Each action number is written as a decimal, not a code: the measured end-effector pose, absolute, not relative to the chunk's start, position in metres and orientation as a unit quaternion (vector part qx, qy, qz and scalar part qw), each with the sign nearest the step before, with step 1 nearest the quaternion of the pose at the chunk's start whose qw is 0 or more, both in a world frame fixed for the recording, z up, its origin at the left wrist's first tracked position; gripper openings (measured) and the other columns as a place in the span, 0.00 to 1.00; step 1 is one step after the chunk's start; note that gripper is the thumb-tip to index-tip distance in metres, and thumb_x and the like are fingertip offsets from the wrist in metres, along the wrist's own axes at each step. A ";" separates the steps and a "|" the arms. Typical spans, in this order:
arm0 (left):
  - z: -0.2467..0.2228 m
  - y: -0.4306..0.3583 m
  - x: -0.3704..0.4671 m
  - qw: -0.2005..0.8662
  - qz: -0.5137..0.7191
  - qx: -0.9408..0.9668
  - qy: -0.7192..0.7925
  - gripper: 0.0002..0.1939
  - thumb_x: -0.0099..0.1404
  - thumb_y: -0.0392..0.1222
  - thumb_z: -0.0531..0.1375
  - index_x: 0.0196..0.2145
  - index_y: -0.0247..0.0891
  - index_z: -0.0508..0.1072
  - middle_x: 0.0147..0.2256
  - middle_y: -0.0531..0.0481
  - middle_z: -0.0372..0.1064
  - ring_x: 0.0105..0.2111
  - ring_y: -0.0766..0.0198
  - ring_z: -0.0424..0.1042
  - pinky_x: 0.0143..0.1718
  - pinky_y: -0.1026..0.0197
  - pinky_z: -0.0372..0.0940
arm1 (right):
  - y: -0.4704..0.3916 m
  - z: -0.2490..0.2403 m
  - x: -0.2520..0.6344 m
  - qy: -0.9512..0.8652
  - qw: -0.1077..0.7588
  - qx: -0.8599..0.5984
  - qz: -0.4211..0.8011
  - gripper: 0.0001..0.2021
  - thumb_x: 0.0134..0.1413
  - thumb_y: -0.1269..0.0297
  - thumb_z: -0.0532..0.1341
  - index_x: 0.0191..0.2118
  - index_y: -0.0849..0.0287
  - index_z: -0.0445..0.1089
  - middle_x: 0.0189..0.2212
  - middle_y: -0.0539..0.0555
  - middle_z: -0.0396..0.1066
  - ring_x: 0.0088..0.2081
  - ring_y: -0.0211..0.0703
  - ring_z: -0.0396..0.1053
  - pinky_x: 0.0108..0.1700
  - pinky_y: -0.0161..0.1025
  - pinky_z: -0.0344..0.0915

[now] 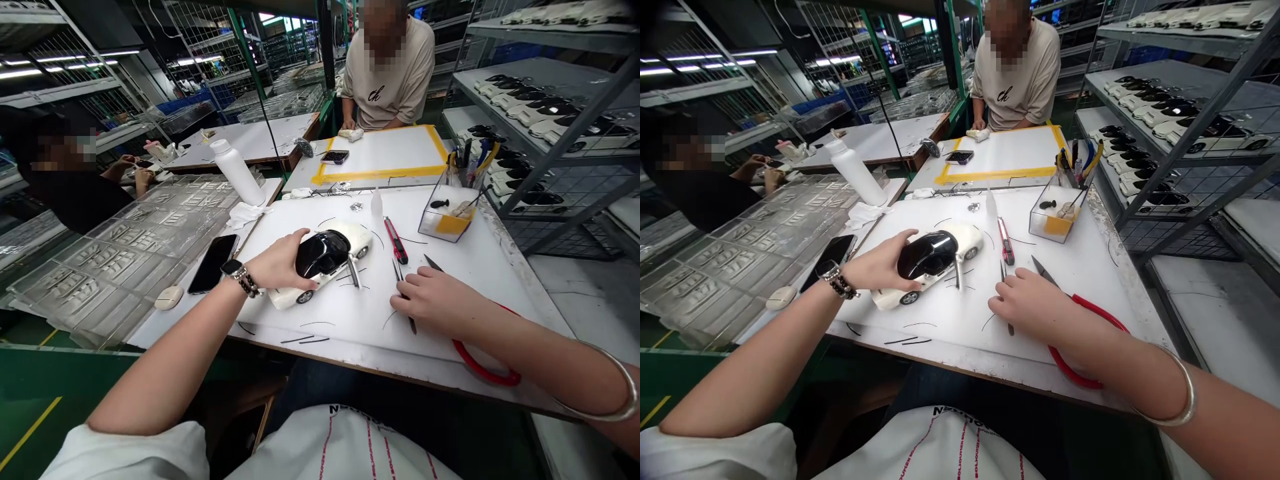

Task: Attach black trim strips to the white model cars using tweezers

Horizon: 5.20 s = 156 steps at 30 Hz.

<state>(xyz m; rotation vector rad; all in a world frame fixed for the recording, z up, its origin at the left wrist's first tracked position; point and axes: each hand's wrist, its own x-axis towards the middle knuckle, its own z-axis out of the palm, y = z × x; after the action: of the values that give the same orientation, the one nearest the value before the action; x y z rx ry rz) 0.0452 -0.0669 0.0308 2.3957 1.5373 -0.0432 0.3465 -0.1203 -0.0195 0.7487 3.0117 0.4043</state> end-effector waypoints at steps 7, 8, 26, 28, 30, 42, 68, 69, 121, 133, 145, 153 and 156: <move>0.026 -0.020 0.016 0.228 0.001 0.887 0.401 0.55 0.46 0.50 0.67 0.64 0.35 0.43 0.59 0.39 0.54 0.57 0.50 0.59 0.58 0.53 0.54 | -0.118 0.002 0.346 0.962 -0.166 0.203 0.082 0.06 0.53 0.76 0.53 0.30 0.58 0.60 0.21 0.49 0.59 0.24 0.39 0.55 0.28 0.38 0.51; 0.025 -0.014 0.015 0.236 -0.003 0.889 0.392 0.55 0.47 0.49 0.66 0.65 0.36 0.42 0.59 0.40 0.54 0.57 0.50 0.58 0.58 0.53 0.54 | -0.117 0.008 0.343 0.947 -0.232 0.218 0.039 0.06 0.54 0.75 0.53 0.30 0.57 0.58 0.21 0.48 0.57 0.23 0.39 0.54 0.27 0.37 0.51; 0.002 -0.004 -0.001 0.198 0.129 0.907 0.349 0.51 0.48 0.45 0.67 0.64 0.42 0.44 0.60 0.42 0.47 0.60 0.50 0.49 0.61 0.50 0.50 | -0.069 0.007 0.247 0.972 -0.189 0.104 0.094 0.09 0.58 0.75 0.48 0.37 0.63 0.64 0.33 0.59 0.67 0.30 0.42 0.60 0.34 0.40 0.55; 0.001 -0.005 -0.002 0.200 0.139 0.906 0.346 0.49 0.49 0.45 0.67 0.63 0.42 0.46 0.60 0.43 0.45 0.61 0.50 0.48 0.62 0.50 0.49 | -0.066 0.006 0.246 0.973 -0.172 0.110 0.110 0.10 0.59 0.75 0.47 0.37 0.63 0.65 0.34 0.59 0.67 0.30 0.42 0.60 0.34 0.40 0.54; 0.001 -0.006 -0.003 0.200 0.140 0.906 0.347 0.48 0.50 0.45 0.66 0.63 0.41 0.47 0.60 0.42 0.45 0.61 0.50 0.47 0.63 0.50 0.48 | -0.062 0.007 0.246 0.974 -0.152 0.122 0.111 0.10 0.58 0.75 0.48 0.36 0.63 0.66 0.33 0.58 0.68 0.29 0.41 0.59 0.33 0.40 0.54; 0.018 -0.029 0.002 0.189 0.195 0.906 0.325 0.35 0.52 0.45 0.66 0.55 0.40 0.58 0.51 0.42 0.51 0.53 0.51 0.56 0.54 0.50 0.59 | -0.074 0.014 0.252 0.966 -0.229 0.093 0.073 0.12 0.60 0.76 0.47 0.32 0.63 0.67 0.31 0.59 0.68 0.27 0.41 0.59 0.33 0.42 0.59; 0.011 -0.027 0.011 0.009 0.265 0.918 0.293 0.03 0.58 0.36 0.59 0.28 0.34 0.69 0.28 0.49 0.57 0.29 0.61 0.58 0.32 0.56 0.55 | -0.063 -0.007 0.250 0.946 -0.255 0.136 0.147 0.11 0.60 0.75 0.49 0.35 0.62 0.68 0.36 0.57 0.71 0.29 0.41 0.62 0.32 0.42 0.55; 0.011 -0.026 0.010 0.011 0.267 0.918 0.294 0.03 0.57 0.36 0.59 0.28 0.34 0.69 0.28 0.49 0.58 0.30 0.61 0.58 0.33 0.56 0.55 | -0.062 -0.007 0.251 0.947 -0.249 0.138 0.146 0.11 0.61 0.75 0.49 0.35 0.62 0.68 0.36 0.57 0.71 0.29 0.41 0.62 0.31 0.41 0.55; 0.014 -0.045 0.018 -0.081 0.135 0.947 0.281 0.06 0.64 0.37 0.55 0.32 0.37 0.71 0.24 0.52 0.65 0.24 0.66 0.62 0.23 0.63 0.56 | -0.067 -0.001 0.248 0.544 -0.465 0.397 -0.574 0.07 0.55 0.74 0.58 0.31 0.57 0.59 0.19 0.46 0.67 0.24 0.36 0.68 0.23 0.29 0.60; 0.001 -0.043 0.020 -0.066 0.271 0.932 0.233 0.10 0.64 0.34 0.54 0.25 0.36 0.69 0.21 0.53 0.61 0.22 0.67 0.59 0.21 0.64 0.56 | -0.054 0.005 0.270 0.569 -0.546 0.435 -0.434 0.08 0.55 0.59 0.63 0.36 0.55 0.64 0.23 0.48 0.68 0.25 0.38 0.66 0.25 0.33 0.62; 0.004 -0.039 0.018 0.013 0.446 0.873 0.198 0.07 0.59 0.31 0.57 0.25 0.34 0.70 0.20 0.54 0.61 0.21 0.69 0.57 0.21 0.64 0.54 | 0.022 -0.024 0.280 0.614 -0.425 0.619 -0.245 0.13 0.48 0.58 0.64 0.29 0.56 0.59 0.25 0.51 0.71 0.23 0.41 0.69 0.29 0.39 0.63; 0.003 -0.039 0.019 -0.007 0.451 0.870 0.202 0.08 0.59 0.31 0.57 0.24 0.34 0.71 0.20 0.53 0.62 0.21 0.68 0.57 0.21 0.63 0.54 | 0.029 -0.032 0.277 0.583 -0.442 0.629 -0.264 0.14 0.49 0.56 0.64 0.30 0.56 0.57 0.25 0.51 0.72 0.22 0.38 0.66 0.27 0.36 0.62; 0.003 -0.039 0.019 -0.010 0.451 0.868 0.206 0.08 0.60 0.31 0.56 0.24 0.35 0.70 0.20 0.54 0.62 0.21 0.69 0.57 0.21 0.64 0.54 | 0.029 -0.034 0.276 0.577 -0.445 0.629 -0.271 0.14 0.48 0.57 0.64 0.29 0.56 0.57 0.25 0.51 0.72 0.22 0.37 0.66 0.27 0.35 0.62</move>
<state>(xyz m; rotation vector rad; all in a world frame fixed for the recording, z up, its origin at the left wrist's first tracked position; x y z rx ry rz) 0.0193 -0.0390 0.0027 2.7461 0.6520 1.4254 0.2763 0.0291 -0.0338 2.8541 2.6197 -1.2288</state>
